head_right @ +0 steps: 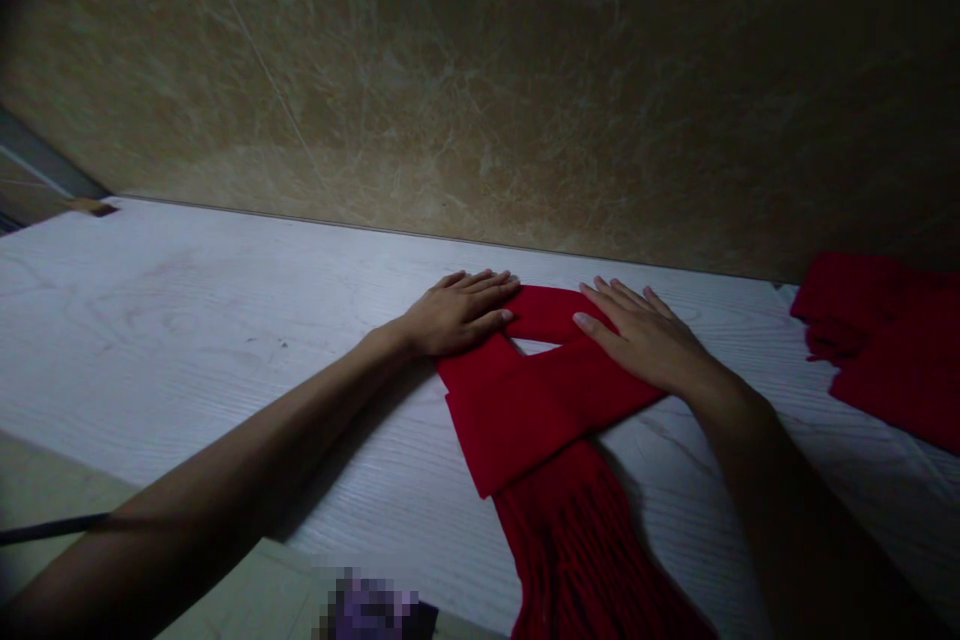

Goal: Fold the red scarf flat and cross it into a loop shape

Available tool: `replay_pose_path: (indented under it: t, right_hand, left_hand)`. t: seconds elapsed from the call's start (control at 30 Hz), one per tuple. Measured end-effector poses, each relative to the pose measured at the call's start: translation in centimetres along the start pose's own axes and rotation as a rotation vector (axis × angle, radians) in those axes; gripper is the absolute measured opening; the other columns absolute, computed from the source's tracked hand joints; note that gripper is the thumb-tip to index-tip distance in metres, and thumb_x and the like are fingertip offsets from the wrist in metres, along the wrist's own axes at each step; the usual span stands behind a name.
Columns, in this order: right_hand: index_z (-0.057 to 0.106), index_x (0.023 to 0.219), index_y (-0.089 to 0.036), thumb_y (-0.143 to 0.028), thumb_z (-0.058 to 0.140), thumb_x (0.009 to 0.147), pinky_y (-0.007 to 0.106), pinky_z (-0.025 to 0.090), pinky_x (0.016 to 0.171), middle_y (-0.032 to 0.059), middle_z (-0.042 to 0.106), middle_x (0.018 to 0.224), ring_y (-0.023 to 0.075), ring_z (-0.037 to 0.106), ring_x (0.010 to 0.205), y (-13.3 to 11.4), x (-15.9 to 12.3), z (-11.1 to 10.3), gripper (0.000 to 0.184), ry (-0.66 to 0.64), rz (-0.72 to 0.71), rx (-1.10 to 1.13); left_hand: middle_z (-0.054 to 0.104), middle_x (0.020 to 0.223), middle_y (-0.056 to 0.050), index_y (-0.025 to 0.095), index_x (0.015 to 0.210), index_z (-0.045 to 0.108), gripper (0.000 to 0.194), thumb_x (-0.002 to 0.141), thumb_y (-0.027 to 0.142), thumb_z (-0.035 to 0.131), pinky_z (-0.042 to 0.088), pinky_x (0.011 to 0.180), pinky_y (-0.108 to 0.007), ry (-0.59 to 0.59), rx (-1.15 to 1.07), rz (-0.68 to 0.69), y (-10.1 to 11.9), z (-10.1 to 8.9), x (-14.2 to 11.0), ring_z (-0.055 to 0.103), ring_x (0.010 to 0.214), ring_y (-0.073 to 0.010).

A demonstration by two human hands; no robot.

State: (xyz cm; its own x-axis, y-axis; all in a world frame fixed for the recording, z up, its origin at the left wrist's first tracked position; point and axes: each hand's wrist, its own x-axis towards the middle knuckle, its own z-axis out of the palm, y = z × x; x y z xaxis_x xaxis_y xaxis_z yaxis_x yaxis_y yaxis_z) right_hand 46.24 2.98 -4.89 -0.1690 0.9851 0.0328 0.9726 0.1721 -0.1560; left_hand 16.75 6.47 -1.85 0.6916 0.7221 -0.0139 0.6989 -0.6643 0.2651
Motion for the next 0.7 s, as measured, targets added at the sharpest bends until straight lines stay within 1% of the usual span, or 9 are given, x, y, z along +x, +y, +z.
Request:
replay_pose_path:
  t: [0.13, 0.2, 0.23, 0.3, 0.37, 0.43, 0.5, 0.6, 0.7]
  right_hand:
    - [0.045, 0.156, -0.023, -0.063, 0.029, 0.098, 0.056, 0.021, 0.128, 0.0068, 0.04, 0.165, 0.0287, 0.029, 0.155, -0.6, -0.1, -0.1, 0.072, 0.021, 0.0, -0.008]
    - [0.048, 0.154, -0.025, -0.062, 0.03, 0.098, 0.058, 0.023, 0.126, 0.0072, 0.043, 0.163, 0.0306, 0.033, 0.154, -0.7, -0.2, -0.5, 0.07, 0.078, 0.006, 0.007]
    - [0.05, 0.152, -0.025, -0.061, 0.03, 0.098, 0.058, 0.026, 0.125, 0.0076, 0.046, 0.162, 0.0313, 0.037, 0.152, -0.7, -0.3, -0.8, 0.068, 0.118, 0.032, 0.022]
    - [0.057, 0.145, -0.023, -0.057, 0.027, 0.099, 0.055, 0.036, 0.12, 0.0104, 0.054, 0.155, 0.0327, 0.047, 0.144, -0.4, -0.4, -1.6, 0.064, 0.198, 0.154, 0.047]
    - [0.064, 0.134, -0.02, -0.057, 0.021, 0.1, 0.053, 0.046, 0.109, 0.0164, 0.064, 0.141, 0.0363, 0.059, 0.13, 0.2, -0.6, -2.5, 0.066, 0.246, 0.328, 0.049]
    - [0.069, 0.123, -0.018, -0.061, 0.017, 0.1, 0.056, 0.051, 0.097, 0.0222, 0.07, 0.123, 0.0408, 0.066, 0.115, 0.9, -0.7, -3.1, 0.071, 0.243, 0.469, 0.036]
    - [0.072, 0.112, -0.018, -0.065, 0.019, 0.098, 0.058, 0.052, 0.088, 0.0242, 0.073, 0.107, 0.0432, 0.069, 0.102, 1.4, -0.8, -3.1, 0.073, 0.216, 0.528, 0.029]
    - [0.073, 0.098, -0.02, -0.065, 0.025, 0.096, 0.054, 0.052, 0.078, 0.0224, 0.073, 0.094, 0.042, 0.07, 0.091, 1.8, -0.7, -2.5, 0.066, 0.2, 0.517, 0.045]
    - [0.069, 0.091, -0.023, -0.06, 0.025, 0.098, 0.045, 0.049, 0.071, 0.0192, 0.073, 0.087, 0.0364, 0.07, 0.084, 1.7, -0.5, -2.1, 0.058, 0.271, 0.48, 0.075]
  left_hand:
    - [0.027, 0.171, -0.005, 0.026, 0.161, 0.033, 0.063, 0.106, 0.057, 0.029, 0.014, 0.13, -0.05, 0.024, 0.023, -0.005, 0.5, -0.3, -0.2, 0.021, 0.159, -0.0245]
    - [0.033, 0.169, -0.006, 0.025, 0.158, 0.038, 0.06, 0.106, 0.055, 0.031, 0.017, 0.129, -0.049, 0.088, 0.03, -0.036, 0.7, -0.6, -0.2, 0.026, 0.158, -0.0255]
    - [0.039, 0.166, -0.007, 0.025, 0.156, 0.042, 0.058, 0.107, 0.054, 0.031, 0.022, 0.127, -0.049, 0.142, 0.03, -0.075, 0.6, -0.7, -0.2, 0.032, 0.155, -0.026]
    - [0.055, 0.153, -0.01, 0.022, 0.147, 0.052, 0.053, 0.107, 0.05, 0.031, 0.034, 0.12, -0.047, 0.271, 0.034, -0.208, 0.3, -1.0, -0.2, 0.049, 0.143, -0.027]
    - [0.066, 0.137, -0.013, 0.019, 0.135, 0.061, 0.05, 0.107, 0.049, 0.032, 0.043, 0.11, -0.046, 0.367, 0.049, -0.368, -0.4, -1.3, -0.2, 0.06, 0.127, -0.0283]
    - [0.07, 0.125, -0.017, 0.015, 0.123, 0.065, 0.053, 0.106, 0.053, 0.033, 0.046, 0.104, -0.047, 0.371, 0.072, -0.482, -1.1, -1.3, -0.3, 0.065, 0.116, -0.0307]
    - [0.073, 0.116, -0.018, 0.013, 0.112, 0.068, 0.059, 0.104, 0.061, 0.033, 0.046, 0.101, -0.048, 0.313, 0.086, -0.531, -1.6, -1.3, -0.3, 0.068, 0.108, -0.032]
    - [0.075, 0.105, -0.017, 0.016, 0.101, 0.069, 0.06, 0.101, 0.066, 0.036, 0.049, 0.091, -0.041, 0.257, 0.054, -0.534, -1.8, -1.1, -0.4, 0.07, 0.098, -0.03]
    - [0.075, 0.096, -0.013, 0.02, 0.097, 0.066, 0.051, 0.099, 0.064, 0.041, 0.046, 0.074, -0.033, 0.318, -0.089, -0.525, -2.0, -0.9, -0.4, 0.069, 0.085, -0.0258]
